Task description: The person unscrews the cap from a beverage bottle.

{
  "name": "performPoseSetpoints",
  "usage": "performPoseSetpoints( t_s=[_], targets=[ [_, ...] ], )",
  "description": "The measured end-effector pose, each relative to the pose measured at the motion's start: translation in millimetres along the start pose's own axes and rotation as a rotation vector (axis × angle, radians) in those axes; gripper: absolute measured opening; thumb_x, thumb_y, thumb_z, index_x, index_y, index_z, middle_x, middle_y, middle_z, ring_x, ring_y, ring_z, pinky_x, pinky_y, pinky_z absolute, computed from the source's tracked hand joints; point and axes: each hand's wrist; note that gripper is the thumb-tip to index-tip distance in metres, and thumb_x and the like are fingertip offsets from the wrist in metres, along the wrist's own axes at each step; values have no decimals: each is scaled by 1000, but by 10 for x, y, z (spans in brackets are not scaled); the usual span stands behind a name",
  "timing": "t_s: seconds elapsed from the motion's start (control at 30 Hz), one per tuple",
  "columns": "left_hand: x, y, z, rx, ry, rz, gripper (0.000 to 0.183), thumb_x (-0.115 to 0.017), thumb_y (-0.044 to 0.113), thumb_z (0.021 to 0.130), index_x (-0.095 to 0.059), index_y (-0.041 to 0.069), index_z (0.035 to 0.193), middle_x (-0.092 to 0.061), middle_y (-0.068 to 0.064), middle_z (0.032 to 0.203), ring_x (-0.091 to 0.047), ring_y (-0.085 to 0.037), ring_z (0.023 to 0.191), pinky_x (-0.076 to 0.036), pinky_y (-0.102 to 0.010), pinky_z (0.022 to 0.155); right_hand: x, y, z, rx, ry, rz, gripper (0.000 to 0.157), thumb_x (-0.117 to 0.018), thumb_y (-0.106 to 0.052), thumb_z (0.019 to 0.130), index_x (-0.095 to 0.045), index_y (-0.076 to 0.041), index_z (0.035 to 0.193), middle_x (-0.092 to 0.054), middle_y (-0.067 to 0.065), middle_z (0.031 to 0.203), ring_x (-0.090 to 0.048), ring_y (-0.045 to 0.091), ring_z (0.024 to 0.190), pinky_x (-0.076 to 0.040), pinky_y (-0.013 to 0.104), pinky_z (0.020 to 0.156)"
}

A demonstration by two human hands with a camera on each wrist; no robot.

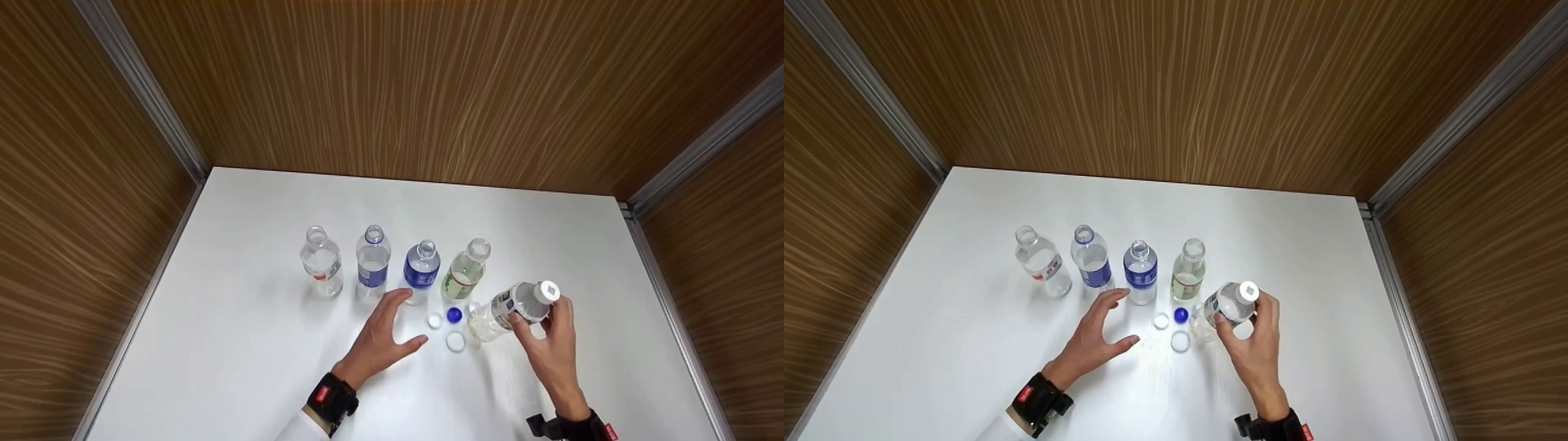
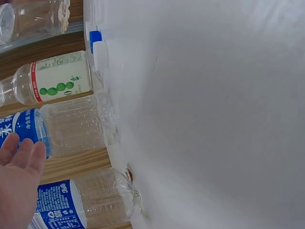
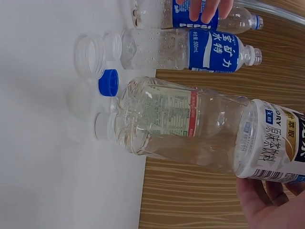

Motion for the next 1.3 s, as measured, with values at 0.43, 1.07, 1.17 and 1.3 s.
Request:
performPoseSetpoints(
  t_s=[0.43,1.07,1.17,1.3],
  targets=[
    [-100,140,105,-66,-37,-5,82,-74,48,81,-37,9,143,-44,-4,139,-43,-15,129,-34,-31,107,-309,-61,-37,71,-149,80,61,-70,13,75,-43,14,130,-49,22,117,-56,13,105,-48,21,87],
    [-209,290,246,-126,-79,-99,92,-82,40,75,-31,11,145,-41,-2,142,-46,-14,124,-40,-29,102,-707,-153,-119,209,-263,16,62,-82,2,69,-53,9,123,-56,15,115,-54,20,101,-46,32,83],
    [-215,292,253,-114,-87,-104,90,-82,38,75,-31,11,145,-41,-1,142,-45,-12,125,-38,-29,103,-732,-162,-129,196,-284,50,62,-81,2,70,-51,12,124,-55,18,116,-53,19,104,-48,41,83],
    [-224,297,256,-91,-75,-95,88,-81,39,76,-32,13,144,-45,1,139,-47,-11,124,-39,-29,103,-756,-178,-142,165,-310,113,62,-80,4,72,-49,13,125,-53,20,118,-53,18,108,-48,58,80]
  ],
)
Point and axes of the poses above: each hand's wrist, its own z-axis towards the middle knuckle, its own x-axis out of the back of the hand, y = z × x
